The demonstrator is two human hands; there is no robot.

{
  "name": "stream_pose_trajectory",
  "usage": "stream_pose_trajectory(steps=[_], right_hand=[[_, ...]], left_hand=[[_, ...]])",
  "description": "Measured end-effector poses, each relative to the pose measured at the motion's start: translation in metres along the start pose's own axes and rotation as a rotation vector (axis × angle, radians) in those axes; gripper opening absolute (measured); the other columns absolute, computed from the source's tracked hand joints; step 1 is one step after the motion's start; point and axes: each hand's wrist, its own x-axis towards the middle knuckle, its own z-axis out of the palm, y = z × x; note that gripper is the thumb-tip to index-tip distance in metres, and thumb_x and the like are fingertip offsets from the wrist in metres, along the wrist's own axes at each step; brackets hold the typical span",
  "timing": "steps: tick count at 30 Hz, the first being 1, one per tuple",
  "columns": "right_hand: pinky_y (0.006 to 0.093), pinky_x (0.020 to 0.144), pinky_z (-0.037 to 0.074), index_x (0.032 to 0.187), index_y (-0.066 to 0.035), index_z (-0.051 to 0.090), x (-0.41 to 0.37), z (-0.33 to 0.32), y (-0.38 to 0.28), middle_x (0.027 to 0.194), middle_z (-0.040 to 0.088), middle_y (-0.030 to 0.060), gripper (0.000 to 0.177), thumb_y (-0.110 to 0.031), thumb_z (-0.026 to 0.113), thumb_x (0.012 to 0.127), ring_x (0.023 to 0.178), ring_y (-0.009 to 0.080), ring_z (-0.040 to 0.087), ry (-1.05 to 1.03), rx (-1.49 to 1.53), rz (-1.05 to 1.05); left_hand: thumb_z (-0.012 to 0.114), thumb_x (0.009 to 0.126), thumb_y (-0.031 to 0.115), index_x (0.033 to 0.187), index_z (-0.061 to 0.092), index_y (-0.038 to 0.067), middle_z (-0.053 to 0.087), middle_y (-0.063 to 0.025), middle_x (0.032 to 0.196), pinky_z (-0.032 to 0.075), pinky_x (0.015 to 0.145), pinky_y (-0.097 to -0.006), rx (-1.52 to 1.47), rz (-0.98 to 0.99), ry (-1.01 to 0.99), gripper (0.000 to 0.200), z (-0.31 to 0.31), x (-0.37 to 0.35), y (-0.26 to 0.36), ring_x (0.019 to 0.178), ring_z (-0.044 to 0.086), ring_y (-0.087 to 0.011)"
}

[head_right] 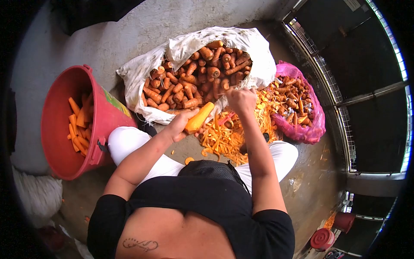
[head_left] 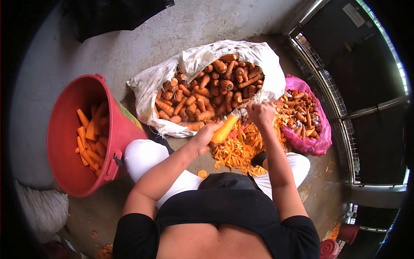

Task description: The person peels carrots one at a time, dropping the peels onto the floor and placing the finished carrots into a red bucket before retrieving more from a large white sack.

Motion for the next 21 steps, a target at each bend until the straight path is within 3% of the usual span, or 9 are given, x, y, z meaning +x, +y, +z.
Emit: stream_pose_trajectory(steps=[2, 5, 8, 9, 10, 12, 15, 21], right_hand=[[0.0324, 0.060, 0.043, 0.049, -0.011, 0.064, -0.003, 0.021, 0.024, 0.042, 0.053, 0.0004, 0.041, -0.030, 0.055, 0.085, 0.041, 0.0156, 0.049, -0.065, -0.137, 0.124], [0.0317, 0.059, 0.043, 0.056, -0.011, 0.069, -0.008, -0.002, 0.011, 0.043, 0.055, 0.0000, 0.042, -0.034, 0.054, 0.087, 0.041, 0.0160, 0.051, 0.024, 0.138, 0.315], [0.0302, 0.064, 0.041, 0.047, -0.015, 0.059, -0.017, -0.028, -0.016, 0.037, 0.045, -0.0057, 0.047, -0.029, 0.049, 0.091, 0.032, 0.0077, 0.034, -0.121, 0.402, 0.380], [0.0290, 0.063, 0.039, 0.048, -0.015, 0.061, -0.020, -0.037, -0.032, 0.037, 0.045, -0.0069, 0.045, -0.029, 0.051, 0.090, 0.034, 0.0072, 0.033, -0.065, 0.494, 0.377], [0.0296, 0.058, 0.037, 0.048, -0.015, 0.062, -0.025, -0.045, -0.041, 0.036, 0.044, -0.0045, 0.042, -0.027, 0.055, 0.088, 0.036, 0.0083, 0.035, 0.019, 0.424, 0.162], [0.0302, 0.054, 0.035, 0.047, -0.015, 0.060, -0.032, -0.045, -0.056, 0.038, 0.045, -0.0026, 0.039, -0.023, 0.058, 0.085, 0.039, 0.0103, 0.038, 0.127, 0.435, -0.059], [0.0312, 0.053, 0.033, 0.045, -0.010, 0.056, -0.032, -0.058, -0.083, 0.042, 0.049, 0.0015, 0.035, -0.014, 0.065, 0.079, 0.041, 0.0171, 0.044, 0.162, 0.478, -0.159], [0.0324, 0.052, 0.035, 0.044, -0.012, 0.055, -0.027, -0.049, -0.081, 0.041, 0.048, 0.0006, 0.034, -0.016, 0.065, 0.077, 0.042, 0.0162, 0.046, 0.173, 0.393, -0.195]], left_hand=[[0.033, 0.100, 0.035, 0.119, 0.049, 0.000, 0.061, -0.0094, 0.086, 0.050, 0.057, -0.0265, -0.066, -0.004, -0.035, 0.042, 0.003, -0.004, 0.005, 0.070, 0.061, -0.0154], [0.034, 0.099, 0.035, 0.118, 0.050, 0.002, 0.062, -0.0105, 0.089, 0.051, 0.064, -0.0281, -0.150, 0.013, -0.008, 0.041, 0.002, 0.000, 0.007, 0.076, 0.061, -0.0162], [0.036, 0.099, 0.033, 0.118, 0.051, 0.005, 0.062, -0.0087, 0.090, 0.052, 0.065, -0.0285, -0.169, 0.009, 0.037, 0.037, -0.002, 0.008, 0.006, 0.079, 0.062, -0.0157], [0.037, 0.098, 0.033, 0.117, 0.051, 0.006, 0.062, -0.0079, 0.090, 0.052, 0.064, -0.0283, -0.183, 0.003, 0.067, 0.036, -0.003, 0.011, 0.002, 0.078, 0.062, -0.0152], [0.038, 0.098, 0.033, 0.116, 0.052, 0.006, 0.062, -0.0071, 0.090, 0.052, 0.064, -0.0282, -0.199, -0.002, 0.098, 0.036, -0.004, 0.013, 0.000, 0.078, 0.062, -0.0148], [0.041, 0.097, 0.034, 0.114, 0.053, 0.007, 0.062, -0.0056, 0.090, 0.051, 0.062, -0.0283, -0.173, -0.015, 0.146, 0.034, -0.005, 0.015, -0.003, 0.076, 0.062, -0.0145], [0.045, 0.095, 0.034, 0.112, 0.054, 0.008, 0.062, -0.0046, 0.089, 0.051, 0.062, -0.0278, -0.181, 0.006, 0.187, 0.033, -0.004, 0.015, -0.004, 0.073, 0.062, -0.0143], [0.046, 0.095, 0.033, 0.110, 0.054, 0.006, 0.062, -0.0059, 0.087, 0.052, 0.060, -0.0264, -0.168, 0.031, 0.196, 0.033, 0.009, 0.003, 0.004, 0.070, 0.062, -0.0140]])
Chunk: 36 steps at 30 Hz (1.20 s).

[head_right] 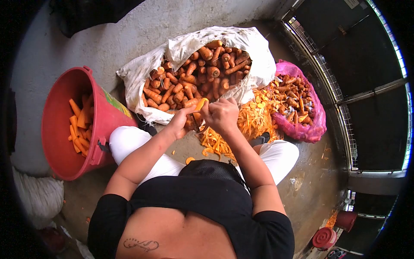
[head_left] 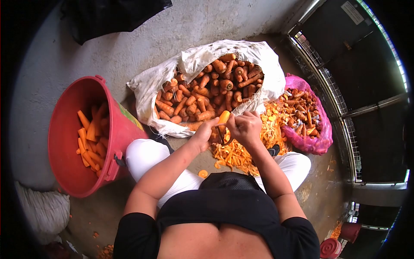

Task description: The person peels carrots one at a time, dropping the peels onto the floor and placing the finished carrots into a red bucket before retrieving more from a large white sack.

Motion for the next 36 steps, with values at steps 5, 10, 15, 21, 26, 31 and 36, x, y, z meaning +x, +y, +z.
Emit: stream_pose_trajectory(steps=[5, 10, 15, 21, 26, 31, 36], right_hand=[[0.0313, 0.061, 0.044, 0.050, -0.012, 0.063, 0.004, 0.005, 0.061, 0.040, 0.051, 0.0000, 0.038, -0.026, 0.058, 0.085, 0.042, 0.0134, 0.047, -0.226, -0.191, 0.320], [0.0337, 0.063, 0.045, 0.056, -0.010, 0.068, -0.013, 0.017, 0.123, 0.044, 0.056, 0.0031, 0.044, -0.033, 0.048, 0.088, 0.038, 0.0186, 0.046, -0.139, -0.404, 0.452], [0.0324, 0.059, 0.040, 0.052, -0.014, 0.066, 0.001, -0.016, 0.044, 0.039, 0.050, -0.0014, 0.040, -0.028, 0.053, 0.087, 0.035, 0.0146, 0.037, -0.124, -0.014, 0.338], [0.0319, 0.052, 0.035, 0.043, -0.012, 0.053, 0.002, -0.006, -0.002, 0.042, 0.049, -0.0007, 0.037, -0.017, 0.064, 0.078, 0.044, 0.0156, 0.045, -0.029, 0.046, -0.028], [0.0323, 0.053, 0.036, 0.043, -0.012, 0.053, 0.007, -0.003, 0.007, 0.043, 0.050, -0.0003, 0.037, -0.017, 0.064, 0.078, 0.047, 0.0167, 0.048, -0.058, 0.038, -0.027], [0.0303, 0.060, 0.041, 0.048, -0.019, 0.059, 0.004, 0.009, 0.061, 0.040, 0.043, -0.0047, 0.039, -0.022, 0.056, 0.087, 0.040, 0.0101, 0.037, -0.070, 0.094, 0.231], [0.0372, 0.061, 0.047, 0.061, -0.010, 0.070, -0.011, 0.001, 0.144, 0.050, 0.059, 0.0106, 0.043, -0.040, 0.051, 0.085, 0.048, 0.0274, 0.059, -0.166, -0.415, 0.560]], left_hand=[[0.043, 0.097, 0.032, 0.114, 0.052, 0.004, 0.062, -0.0087, 0.087, 0.052, 0.057, -0.0276, 0.125, 0.038, -0.129, 0.034, -0.014, 0.007, -0.004, 0.069, 0.062, -0.0144], [0.041, 0.098, 0.031, 0.119, 0.050, 0.002, 0.062, -0.0102, 0.089, 0.052, 0.059, -0.0287, 0.023, -0.001, -0.234, 0.037, -0.003, -0.005, 0.007, 0.072, 0.061, -0.0155], [0.041, 0.097, 0.030, 0.121, 0.050, 0.004, 0.062, -0.0072, 0.094, 0.053, 0.067, -0.0291, -0.117, -0.022, -0.112, 0.036, -0.009, 0.016, -0.002, 0.077, 0.061, -0.0153], [0.042, 0.097, 0.028, 0.114, 0.055, 0.006, 0.062, -0.0043, 0.095, 0.054, 0.070, -0.0292, -0.028, -0.083, -0.022, 0.031, -0.011, 0.011, -0.001, 0.079, 0.062, -0.0141], [0.042, 0.097, 0.029, 0.110, 0.056, 0.006, 0.063, -0.0043, 0.090, 0.054, 0.062, -0.0270, -0.053, -0.051, -0.073, 0.029, 0.003, -0.002, 0.002, 0.074, 0.063, -0.0149], [0.040, 0.098, 0.031, 0.112, 0.054, 0.001, 0.063, -0.0061, 0.089, 0.053, 0.062, -0.0256, 0.131, 0.020, -0.132, 0.036, -0.004, -0.005, 0.000, 0.073, 0.062, -0.0131], [0.039, 0.098, 0.034, 0.114, 0.053, 0.001, 0.062, -0.0083, 0.090, 0.053, 0.061, -0.0259, 0.132, -0.023, -0.218, 0.039, -0.005, -0.010, 0.007, 0.072, 0.062, -0.0137]])
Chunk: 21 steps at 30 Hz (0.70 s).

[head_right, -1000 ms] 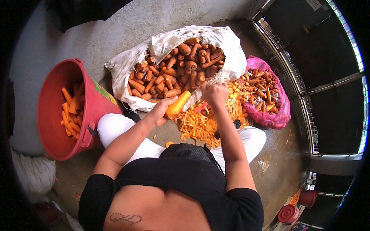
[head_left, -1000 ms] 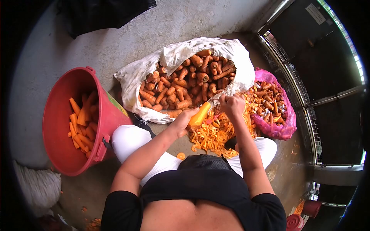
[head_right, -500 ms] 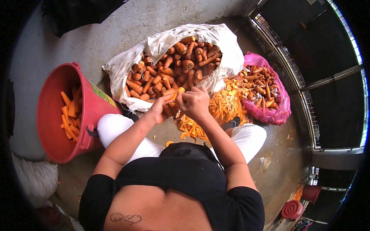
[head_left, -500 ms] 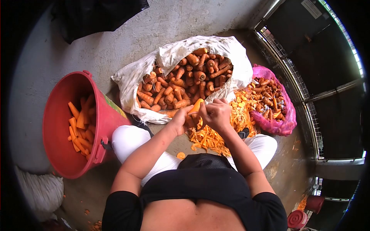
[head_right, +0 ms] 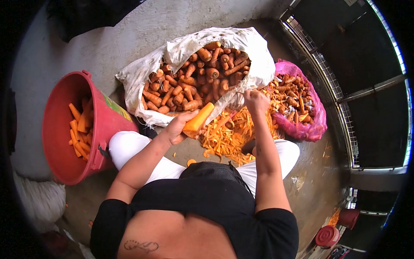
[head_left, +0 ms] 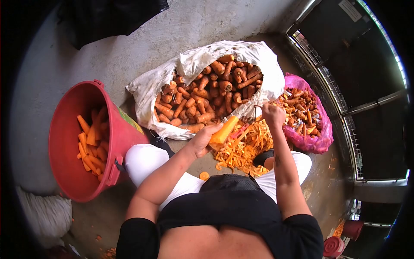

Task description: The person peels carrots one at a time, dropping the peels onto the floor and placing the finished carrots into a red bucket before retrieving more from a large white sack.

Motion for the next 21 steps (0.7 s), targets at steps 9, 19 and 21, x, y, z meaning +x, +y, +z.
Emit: stream_pose_trajectory(steps=[9, 19, 21], right_hand=[[0.0296, 0.052, 0.032, 0.044, -0.014, 0.056, -0.060, -0.040, -0.080, 0.039, 0.047, -0.0001, 0.037, -0.017, 0.061, 0.081, 0.038, 0.0127, 0.037, 0.089, 0.504, -0.490], [0.0318, 0.051, 0.034, 0.045, -0.012, 0.055, -0.052, -0.048, -0.097, 0.044, 0.050, -0.0001, 0.034, -0.013, 0.062, 0.078, 0.047, 0.0178, 0.047, 0.098, 0.560, -0.630], [0.0322, 0.052, 0.035, 0.047, -0.012, 0.057, -0.049, -0.040, -0.095, 0.045, 0.050, 0.0009, 0.032, -0.014, 0.061, 0.079, 0.048, 0.0189, 0.047, 0.044, 0.599, -0.591]], left_hand=[[0.039, 0.098, 0.032, 0.116, 0.052, 0.003, 0.061, -0.0074, 0.092, 0.052, 0.070, -0.0300, -0.238, -0.050, 0.179, 0.037, 0.014, 0.017, -0.001, 0.078, 0.061, -0.0161], [0.043, 0.098, 0.028, 0.116, 0.052, 0.004, 0.061, -0.0052, 0.100, 0.054, 0.075, -0.0305, -0.212, 0.009, 0.046, 0.032, 0.000, 0.017, -0.007, 0.086, 0.063, -0.0144], [0.041, 0.099, 0.029, 0.114, 0.052, 0.002, 0.062, -0.0059, 0.101, 0.056, 0.075, -0.0310, -0.211, 0.000, 0.084, 0.033, 0.009, 0.014, 0.000, 0.086, 0.065, -0.0156]])
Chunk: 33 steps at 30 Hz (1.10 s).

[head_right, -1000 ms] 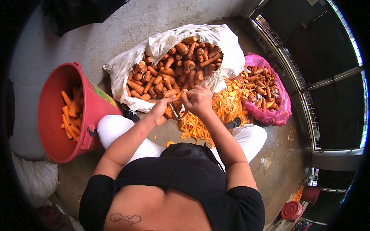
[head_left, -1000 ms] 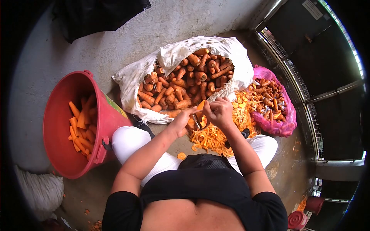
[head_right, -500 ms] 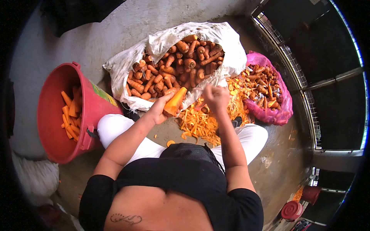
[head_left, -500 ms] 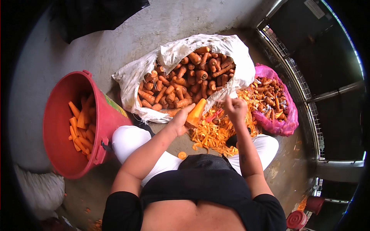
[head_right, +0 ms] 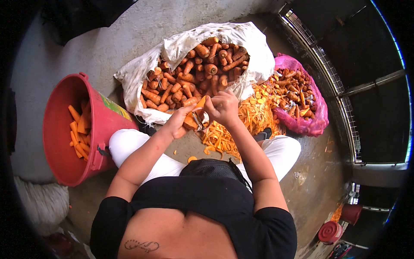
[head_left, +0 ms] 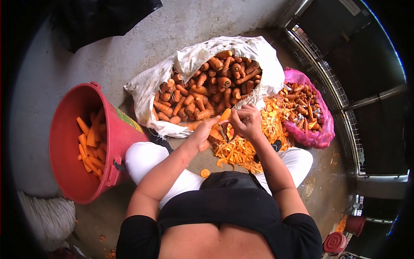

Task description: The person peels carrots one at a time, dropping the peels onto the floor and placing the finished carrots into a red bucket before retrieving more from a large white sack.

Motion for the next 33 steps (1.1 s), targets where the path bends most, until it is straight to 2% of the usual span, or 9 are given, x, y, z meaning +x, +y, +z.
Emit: stream_pose_trajectory(steps=[8, 12, 17, 18, 19, 21, 24, 28, 33], right_hand=[[0.0319, 0.058, 0.036, 0.050, -0.017, 0.063, 0.003, 0.006, 0.046, 0.042, 0.049, -0.0010, 0.033, -0.025, 0.059, 0.083, 0.047, 0.0105, 0.040, 0.044, 0.096, 0.129], [0.0297, 0.074, 0.044, 0.047, -0.016, 0.062, -0.011, -0.019, 0.129, 0.040, 0.050, -0.0053, 0.042, -0.027, 0.055, 0.087, 0.042, 0.0118, 0.047, 0.086, -0.523, 0.338], [0.0220, 0.042, 0.040, 0.051, -0.008, 0.064, -0.019, -0.035, 0.098, 0.043, 0.057, -0.0022, 0.044, -0.026, 0.053, 0.089, 0.034, 0.0056, 0.049, 0.209, -0.144, 0.597], [0.0183, 0.030, 0.029, 0.052, -0.007, 0.065, -0.024, -0.027, 0.092, 0.040, 0.055, -0.0012, 0.042, -0.024, 0.055, 0.089, 0.032, 0.0038, 0.048, 0.224, 0.040, 0.446], [0.0223, 0.040, 0.034, 0.052, -0.009, 0.065, -0.011, -0.036, 0.047, 0.039, 0.052, -0.0019, 0.040, -0.022, 0.057, 0.089, 0.035, 0.0050, 0.046, 0.137, 0.088, 0.547], [0.0290, 0.058, 0.030, 0.053, -0.015, 0.066, -0.014, -0.027, 0.017, 0.039, 0.045, -0.0039, 0.036, -0.021, 0.058, 0.087, 0.043, 0.0097, 0.035, 0.105, 0.020, 0.265], [0.0311, 0.052, 0.032, 0.047, -0.015, 0.060, -0.009, -0.016, -0.013, 0.040, 0.047, -0.0026, 0.032, -0.015, 0.061, 0.078, 0.042, 0.0141, 0.039, 0.052, -0.016, 0.025], [0.0310, 0.052, 0.034, 0.045, -0.012, 0.054, -0.005, -0.012, -0.022, 0.045, 0.050, 0.0006, 0.032, -0.014, 0.063, 0.076, 0.046, 0.0181, 0.045, 0.004, -0.053, -0.033], [0.0312, 0.053, 0.035, 0.045, -0.013, 0.056, -0.003, -0.007, -0.011, 0.044, 0.050, 0.0001, 0.033, -0.016, 0.063, 0.077, 0.045, 0.0175, 0.045, 0.001, -0.012, -0.006]], left_hand=[[0.043, 0.098, 0.030, 0.118, 0.049, 0.001, 0.062, -0.0070, 0.095, 0.055, 0.062, -0.0268, 0.173, 0.001, -0.063, 0.036, -0.006, -0.006, -0.003, 0.077, 0.064, -0.0146], [0.041, 0.098, 0.035, 0.120, 0.048, 0.001, 0.060, -0.0073, 0.092, 0.052, 0.054, -0.0249, 0.221, -0.030, -0.168, 0.041, -0.010, -0.008, -0.007, 0.070, 0.062, -0.0135], [0.037, 0.098, 0.040, 0.125, 0.047, 0.002, 0.059, -0.0073, 0.090, 0.050, 0.054, -0.0250, 0.067, -0.063, -0.160, 0.048, -0.013, 0.002, 0.000, 0.072, 0.060, -0.0135], [0.036, 0.098, 0.041, 0.126, 0.047, 0.002, 0.059, -0.0071, 0.090, 0.050, 0.054, -0.0252, 0.041, -0.075, -0.173, 0.049, -0.017, 0.006, 0.000, 0.073, 0.060, -0.0135], [0.040, 0.097, 0.038, 0.126, 0.048, 0.004, 0.060, -0.0063, 0.091, 0.051, 0.058, -0.0271, 0.009, -0.096, -0.145, 0.046, -0.017, 0.007, -0.001, 0.077, 0.060, -0.0141], [0.043, 0.096, 0.037, 0.122, 0.051, 0.005, 0.060, -0.0059, 0.092, 0.052, 0.061, -0.0283, 0.018, -0.077, -0.047, 0.041, 0.003, 0.001, -0.001, 0.077, 0.061, -0.0145], [0.047, 0.095, 0.035, 0.116, 0.053, 0.008, 0.061, -0.0053, 0.094, 0.053, 0.065, -0.0294, 0.043, -0.064, 0.011, 0.035, -0.003, 0.005, -0.006, 0.078, 0.061, -0.0148], [0.049, 0.094, 0.034, 0.110, 0.055, 0.010, 0.062, -0.0045, 0.095, 0.054, 0.066, -0.0301, 0.035, -0.093, -0.068, 0.030, -0.022, 0.013, -0.007, 0.080, 0.063, -0.0141], [0.049, 0.094, 0.038, 0.105, 0.058, 0.009, 0.061, 0.0002, 0.080, 0.049, 0.047, -0.0231, 0.157, -0.034, -0.024, 0.033, -0.009, 0.003, -0.004, 0.061, 0.061, -0.0097]])
